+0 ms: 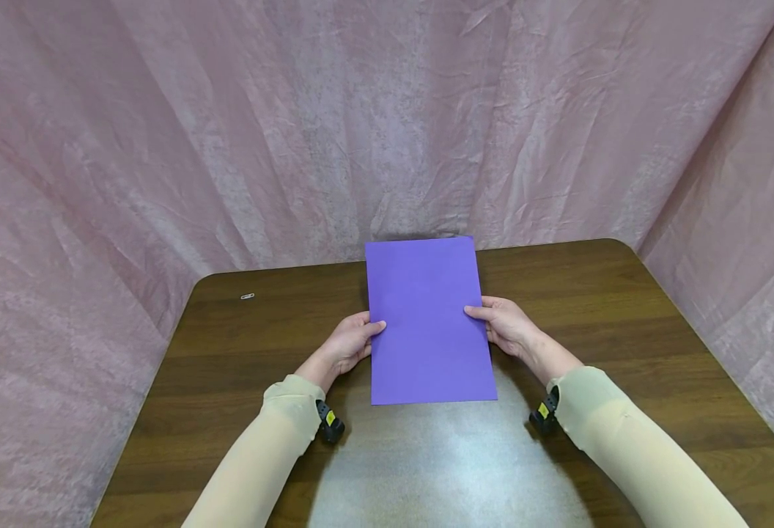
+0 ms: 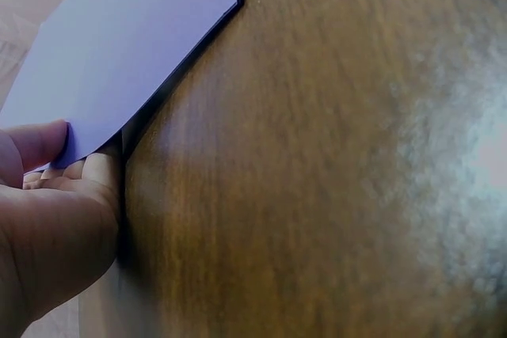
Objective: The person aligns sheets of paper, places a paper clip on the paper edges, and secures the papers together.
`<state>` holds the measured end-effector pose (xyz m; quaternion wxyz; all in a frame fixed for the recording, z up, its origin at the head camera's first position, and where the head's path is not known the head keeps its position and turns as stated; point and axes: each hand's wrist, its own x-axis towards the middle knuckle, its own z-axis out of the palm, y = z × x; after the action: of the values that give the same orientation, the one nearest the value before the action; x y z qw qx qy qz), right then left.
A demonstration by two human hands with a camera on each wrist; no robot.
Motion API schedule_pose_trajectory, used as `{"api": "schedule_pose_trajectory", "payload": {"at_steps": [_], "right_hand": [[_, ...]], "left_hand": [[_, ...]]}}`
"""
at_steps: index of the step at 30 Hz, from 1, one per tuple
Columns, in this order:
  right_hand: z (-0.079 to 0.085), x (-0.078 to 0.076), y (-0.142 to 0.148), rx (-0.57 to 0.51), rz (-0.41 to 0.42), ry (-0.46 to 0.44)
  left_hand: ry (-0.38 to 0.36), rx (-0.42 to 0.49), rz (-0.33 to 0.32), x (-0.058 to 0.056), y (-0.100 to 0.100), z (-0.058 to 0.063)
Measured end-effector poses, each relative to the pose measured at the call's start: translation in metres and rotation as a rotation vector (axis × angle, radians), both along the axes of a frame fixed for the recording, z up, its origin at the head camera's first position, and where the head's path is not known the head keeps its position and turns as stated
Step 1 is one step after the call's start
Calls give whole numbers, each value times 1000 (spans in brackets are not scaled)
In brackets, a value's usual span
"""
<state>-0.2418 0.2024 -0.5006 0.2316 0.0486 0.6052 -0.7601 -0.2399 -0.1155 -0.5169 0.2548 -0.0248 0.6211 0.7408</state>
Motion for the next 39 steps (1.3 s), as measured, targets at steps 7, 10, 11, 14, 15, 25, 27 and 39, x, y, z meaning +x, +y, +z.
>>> {"api": "schedule_pose_trajectory", "payload": {"at_steps": [7,10,11,14,15,25,27,39], "right_hand": [[0,0,0,4,-12,5],[-2,0,0,-5,-14,5],[-2,0,0,-6,-15,6],[-3,-1,-1,-6,-25,5],[-4,-1,-1,-4,-30,5],[-6,1,-4,26,-54,-8],[-6,2,-4,27,-46,-5],[-9,2,-5,28,-40,13]], "left_hand": [[-1,-2,-4,0,0,0],[5,0,-10,0,0,1],[7,-1,-11,0,0,1],[8,-1,-8,0,0,0],[9,-2,-7,0,0,0],[28,-9,-7,3,-1,-3],[31,-10,-12,4,-1,-3],[40,0,-24,4,-2,-2]]}}
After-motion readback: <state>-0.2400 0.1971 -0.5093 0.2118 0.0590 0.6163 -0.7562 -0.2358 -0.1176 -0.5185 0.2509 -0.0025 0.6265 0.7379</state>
